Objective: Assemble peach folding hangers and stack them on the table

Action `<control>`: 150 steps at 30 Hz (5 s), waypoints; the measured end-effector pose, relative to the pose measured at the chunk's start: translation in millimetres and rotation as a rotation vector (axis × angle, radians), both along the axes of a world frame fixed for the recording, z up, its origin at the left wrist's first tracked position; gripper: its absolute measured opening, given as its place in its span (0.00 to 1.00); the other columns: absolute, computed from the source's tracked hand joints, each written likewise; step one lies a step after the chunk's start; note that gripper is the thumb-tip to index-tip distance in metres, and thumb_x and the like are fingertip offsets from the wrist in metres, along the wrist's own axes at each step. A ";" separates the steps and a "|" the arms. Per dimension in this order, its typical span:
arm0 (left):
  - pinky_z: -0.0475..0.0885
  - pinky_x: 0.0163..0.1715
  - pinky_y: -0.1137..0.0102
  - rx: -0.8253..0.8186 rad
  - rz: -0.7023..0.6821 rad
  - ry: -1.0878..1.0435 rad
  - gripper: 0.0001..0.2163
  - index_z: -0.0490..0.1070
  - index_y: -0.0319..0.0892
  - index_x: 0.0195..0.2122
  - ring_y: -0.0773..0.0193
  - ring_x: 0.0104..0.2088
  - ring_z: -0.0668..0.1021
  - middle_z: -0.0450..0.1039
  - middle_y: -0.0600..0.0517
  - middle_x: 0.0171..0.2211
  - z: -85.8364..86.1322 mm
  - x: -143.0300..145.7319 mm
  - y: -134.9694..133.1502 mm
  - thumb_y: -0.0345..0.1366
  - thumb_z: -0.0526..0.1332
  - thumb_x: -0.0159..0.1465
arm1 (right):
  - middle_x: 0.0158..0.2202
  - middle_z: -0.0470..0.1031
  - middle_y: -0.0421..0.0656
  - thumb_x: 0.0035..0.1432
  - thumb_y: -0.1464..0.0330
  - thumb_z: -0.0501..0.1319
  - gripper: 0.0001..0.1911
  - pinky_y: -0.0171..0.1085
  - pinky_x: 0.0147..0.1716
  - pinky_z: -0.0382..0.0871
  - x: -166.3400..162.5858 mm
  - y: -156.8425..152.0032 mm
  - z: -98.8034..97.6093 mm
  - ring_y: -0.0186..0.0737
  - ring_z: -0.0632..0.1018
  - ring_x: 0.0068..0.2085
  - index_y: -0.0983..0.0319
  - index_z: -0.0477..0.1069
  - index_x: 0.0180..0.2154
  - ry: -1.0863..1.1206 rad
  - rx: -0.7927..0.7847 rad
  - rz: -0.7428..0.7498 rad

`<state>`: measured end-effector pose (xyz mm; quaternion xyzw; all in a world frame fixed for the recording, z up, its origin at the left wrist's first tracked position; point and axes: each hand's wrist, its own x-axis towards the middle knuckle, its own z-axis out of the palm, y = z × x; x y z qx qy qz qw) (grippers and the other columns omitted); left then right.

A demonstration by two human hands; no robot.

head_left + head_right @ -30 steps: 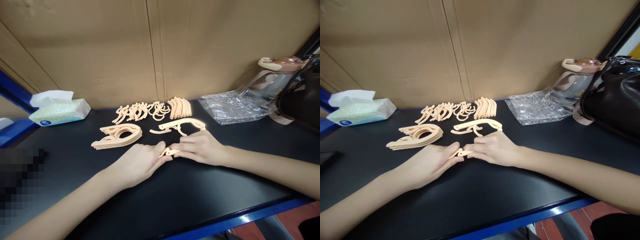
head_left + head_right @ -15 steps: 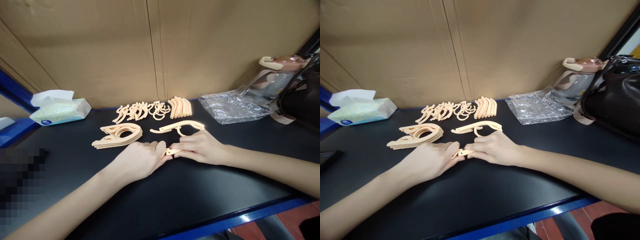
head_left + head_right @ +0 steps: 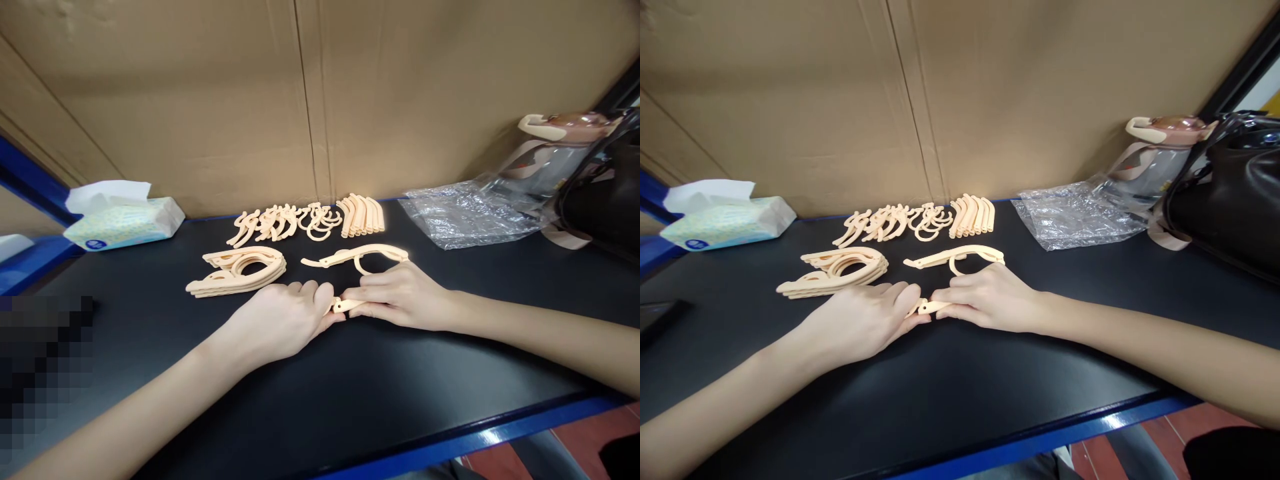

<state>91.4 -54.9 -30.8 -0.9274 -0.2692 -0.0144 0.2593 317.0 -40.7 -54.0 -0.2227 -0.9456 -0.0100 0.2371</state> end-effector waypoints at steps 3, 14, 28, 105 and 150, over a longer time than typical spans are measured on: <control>0.51 0.16 0.70 0.027 -0.006 0.014 0.15 0.57 0.41 0.27 0.64 0.17 0.71 0.64 0.54 0.19 -0.2 0.7 -0.7 0.40 0.42 0.70 | 0.26 0.72 0.38 0.66 0.64 0.50 0.15 0.30 0.24 0.56 -0.2 -0.2 0.5 0.28 0.71 0.28 0.61 0.72 0.46 -0.015 -0.003 -0.001; 0.51 0.15 0.70 0.038 -0.007 0.016 0.15 0.57 0.41 0.27 0.65 0.16 0.70 0.63 0.54 0.18 -0.2 1.1 -2.0 0.38 0.41 0.70 | 0.27 0.72 0.38 0.66 0.64 0.50 0.15 0.29 0.24 0.58 0.5 -0.7 -0.6 0.28 0.72 0.28 0.61 0.71 0.47 0.002 0.035 -0.005; 0.52 0.16 0.69 0.082 -0.034 0.051 0.13 0.58 0.41 0.27 0.64 0.17 0.69 0.64 0.54 0.19 -4.1 2.1 -2.5 0.39 0.47 0.68 | 0.31 0.77 0.40 0.63 0.65 0.54 0.13 0.30 0.31 0.62 -0.3 1.8 5.1 0.31 0.73 0.30 0.63 0.74 0.42 0.048 -0.342 0.096; 0.57 0.17 0.72 -0.318 -0.057 -0.084 0.08 0.59 0.42 0.29 0.67 0.19 0.72 0.67 0.56 0.22 0.4 6.9 -5.9 0.33 0.48 0.66 | 0.30 0.74 0.42 0.63 0.65 0.52 0.14 0.37 0.40 0.58 2.9 15.5 8.5 0.37 0.72 0.35 0.63 0.71 0.28 0.146 -0.075 -0.405; 0.64 0.24 0.73 -0.269 -0.186 -0.211 0.10 0.69 0.45 0.40 0.70 0.28 0.72 0.69 0.55 0.40 -4.1 2.7 -6.0 0.37 0.49 0.68 | 0.39 0.76 0.42 0.65 0.66 0.46 0.13 0.35 0.29 0.62 6.9 27.9 4.4 0.41 0.77 0.35 0.62 0.64 0.45 -0.052 -0.071 -0.669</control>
